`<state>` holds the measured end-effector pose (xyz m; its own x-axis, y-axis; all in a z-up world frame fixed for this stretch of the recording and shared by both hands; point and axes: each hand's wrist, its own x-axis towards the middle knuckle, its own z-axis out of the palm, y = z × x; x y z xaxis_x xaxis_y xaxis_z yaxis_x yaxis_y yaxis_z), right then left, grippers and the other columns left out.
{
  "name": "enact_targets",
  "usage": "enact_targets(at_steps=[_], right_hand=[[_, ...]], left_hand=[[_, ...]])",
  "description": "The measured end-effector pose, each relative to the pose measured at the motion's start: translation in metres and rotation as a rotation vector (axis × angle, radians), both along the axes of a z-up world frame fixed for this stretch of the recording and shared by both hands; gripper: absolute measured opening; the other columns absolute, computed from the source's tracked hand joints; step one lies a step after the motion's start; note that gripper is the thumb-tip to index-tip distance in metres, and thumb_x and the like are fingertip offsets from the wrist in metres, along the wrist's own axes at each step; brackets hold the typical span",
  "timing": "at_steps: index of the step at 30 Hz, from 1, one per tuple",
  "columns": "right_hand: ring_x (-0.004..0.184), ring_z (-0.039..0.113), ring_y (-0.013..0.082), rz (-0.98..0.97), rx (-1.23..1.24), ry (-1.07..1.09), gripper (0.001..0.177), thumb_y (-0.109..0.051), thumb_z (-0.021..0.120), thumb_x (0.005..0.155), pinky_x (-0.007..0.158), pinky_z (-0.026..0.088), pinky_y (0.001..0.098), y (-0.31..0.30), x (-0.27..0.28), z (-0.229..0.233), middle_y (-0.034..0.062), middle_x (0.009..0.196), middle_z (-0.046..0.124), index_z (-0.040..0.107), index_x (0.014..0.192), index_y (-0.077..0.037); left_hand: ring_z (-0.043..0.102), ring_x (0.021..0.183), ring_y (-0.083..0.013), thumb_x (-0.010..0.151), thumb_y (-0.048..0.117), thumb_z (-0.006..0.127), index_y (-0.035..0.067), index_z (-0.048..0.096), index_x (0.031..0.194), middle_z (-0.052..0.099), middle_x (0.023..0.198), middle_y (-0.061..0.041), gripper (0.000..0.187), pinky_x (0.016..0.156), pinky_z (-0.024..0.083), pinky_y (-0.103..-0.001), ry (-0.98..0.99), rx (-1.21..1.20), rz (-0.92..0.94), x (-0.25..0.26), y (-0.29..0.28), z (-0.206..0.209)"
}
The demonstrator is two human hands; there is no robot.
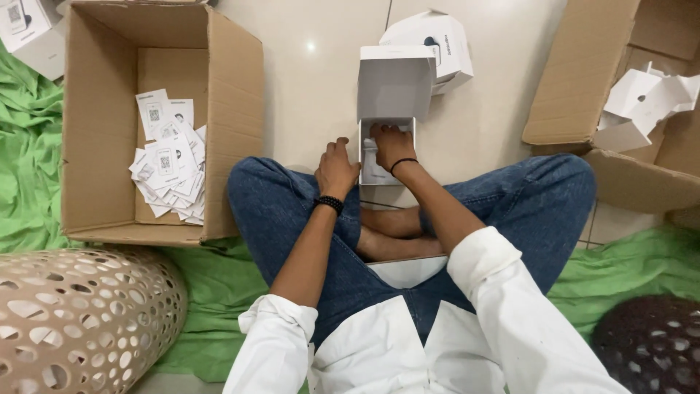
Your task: The person packs electronic devices into small white boxes, inserting manuals and folding the cardboard flaps to close them.
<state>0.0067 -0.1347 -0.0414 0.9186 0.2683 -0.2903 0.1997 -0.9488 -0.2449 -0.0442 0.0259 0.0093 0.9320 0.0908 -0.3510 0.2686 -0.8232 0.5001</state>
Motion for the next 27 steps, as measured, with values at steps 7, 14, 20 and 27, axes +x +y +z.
enact_targets(at_steps=[7, 14, 20, 27], right_hand=[[0.103, 0.064, 0.0361, -0.071, 0.393, 0.041, 0.030, -0.010, 0.076, 0.084, 0.088, 0.052, 0.0459, -0.065, -0.033, 0.098, 0.0151, 0.115, 0.067, 0.070, 0.113, -0.008], [0.097, 0.067, 0.0153, -0.216, 1.090, 0.174, 0.025, -0.006, 0.073, 0.090, 0.087, 0.055, 0.0301, -0.101, -0.043, 0.095, 0.0036, 0.101, 0.071, 0.066, 0.113, -0.004], [0.092, 0.066, 0.0166, -0.662, 1.433, 0.363, 0.018, -0.008, 0.063, 0.096, 0.081, 0.057, 0.0328, -0.104, -0.028, 0.068, 0.0055, 0.101, 0.069, 0.064, 0.114, -0.006], [0.099, 0.068, 0.0174, -0.715, 1.609, 0.564, 0.028, -0.023, 0.064, 0.100, 0.083, 0.061, 0.0337, -0.079, -0.041, 0.090, 0.0056, 0.111, 0.069, 0.059, 0.123, -0.008]], left_hand=[[0.061, 0.121, -0.0312, 0.096, 0.027, 0.071, 0.011, 0.066, 0.124, 0.068, 0.123, -0.011, 0.033, 0.100, 0.052, -0.045, -0.121, -0.007, -0.188, -0.009, -0.024, 0.047], [0.073, 0.085, -0.0169, 0.096, 0.017, 0.070, 0.001, 0.070, 0.110, 0.076, 0.092, -0.008, 0.022, 0.076, 0.057, -0.030, -0.136, -0.779, -0.197, -0.010, -0.049, 0.017], [0.068, 0.083, -0.0126, 0.091, 0.013, 0.075, -0.003, 0.069, 0.108, 0.075, 0.094, -0.008, 0.024, 0.075, 0.056, -0.027, -0.063, -0.947, 0.074, -0.007, -0.040, 0.019], [0.069, 0.093, -0.0143, 0.089, 0.009, 0.077, -0.004, 0.063, 0.120, 0.073, 0.109, -0.010, 0.037, 0.084, 0.057, -0.028, -0.075, -1.254, 0.344, 0.001, -0.031, 0.012]])
